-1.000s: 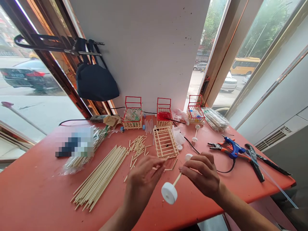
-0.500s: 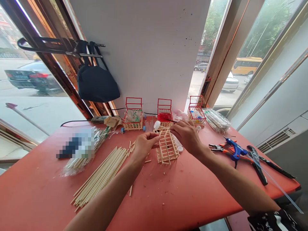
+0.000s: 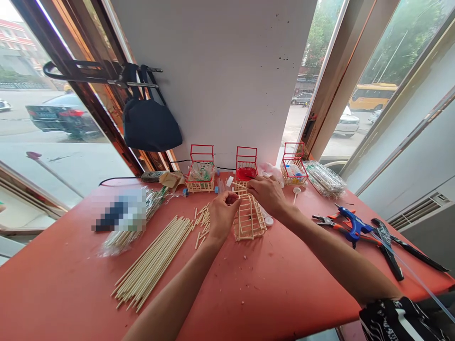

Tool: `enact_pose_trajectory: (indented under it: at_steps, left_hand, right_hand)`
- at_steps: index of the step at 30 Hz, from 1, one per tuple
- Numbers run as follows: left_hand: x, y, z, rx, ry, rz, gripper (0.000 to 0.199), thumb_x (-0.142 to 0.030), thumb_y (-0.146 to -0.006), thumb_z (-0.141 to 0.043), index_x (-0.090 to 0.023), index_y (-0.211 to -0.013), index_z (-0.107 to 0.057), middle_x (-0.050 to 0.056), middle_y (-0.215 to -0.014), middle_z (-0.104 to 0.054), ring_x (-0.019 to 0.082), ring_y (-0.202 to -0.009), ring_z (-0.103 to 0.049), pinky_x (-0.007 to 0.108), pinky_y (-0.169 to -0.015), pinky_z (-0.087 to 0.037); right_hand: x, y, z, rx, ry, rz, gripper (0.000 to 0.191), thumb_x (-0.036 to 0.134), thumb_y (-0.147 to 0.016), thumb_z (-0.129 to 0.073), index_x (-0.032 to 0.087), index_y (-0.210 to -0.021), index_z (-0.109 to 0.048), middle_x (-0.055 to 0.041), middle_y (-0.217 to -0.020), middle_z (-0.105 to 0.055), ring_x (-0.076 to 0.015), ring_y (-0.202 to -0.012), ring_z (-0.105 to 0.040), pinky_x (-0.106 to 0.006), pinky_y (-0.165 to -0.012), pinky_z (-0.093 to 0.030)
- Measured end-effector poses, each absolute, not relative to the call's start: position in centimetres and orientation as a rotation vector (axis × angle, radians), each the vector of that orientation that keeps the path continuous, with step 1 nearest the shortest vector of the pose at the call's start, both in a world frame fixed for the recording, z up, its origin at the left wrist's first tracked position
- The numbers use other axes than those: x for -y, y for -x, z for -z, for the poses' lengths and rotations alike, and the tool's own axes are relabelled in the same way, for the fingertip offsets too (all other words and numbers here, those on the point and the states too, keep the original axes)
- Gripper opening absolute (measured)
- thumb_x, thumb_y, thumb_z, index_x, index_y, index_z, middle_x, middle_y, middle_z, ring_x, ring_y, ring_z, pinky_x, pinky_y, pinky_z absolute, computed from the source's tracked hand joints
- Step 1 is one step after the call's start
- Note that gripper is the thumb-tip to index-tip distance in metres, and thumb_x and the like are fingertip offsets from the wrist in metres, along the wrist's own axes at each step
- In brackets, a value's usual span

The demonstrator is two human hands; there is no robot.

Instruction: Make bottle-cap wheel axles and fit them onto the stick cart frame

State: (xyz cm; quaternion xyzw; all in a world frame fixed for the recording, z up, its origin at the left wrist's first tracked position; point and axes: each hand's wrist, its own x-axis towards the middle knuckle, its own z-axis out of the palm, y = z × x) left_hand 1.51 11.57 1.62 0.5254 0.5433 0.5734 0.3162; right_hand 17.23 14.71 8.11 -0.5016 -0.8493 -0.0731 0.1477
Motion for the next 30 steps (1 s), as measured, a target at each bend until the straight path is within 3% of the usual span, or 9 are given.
enact_pose_trajectory:
  at_steps: [30]
  left_hand:
    - [-13.2,-2.5,-2.3,-1.510,-1.310,-1.713,0.006,-0.024,-0.077,-0.071,-0.019,-0.079,-0.068,0.000,-0.073,-0.069,0.016,-0.068,-0.066,0.026,-0.065,-0.052]
  right_hand:
    - [-16.6,-16.9,-10.0,2.491,1.605,0.273,0.025,0.024,-0.101,-0.054,0.018,-0.095,-0.077,-0.0118,-0.104,-0.077,-0.0255,-0.092,-0.067,-0.036,-0.081,-0.036]
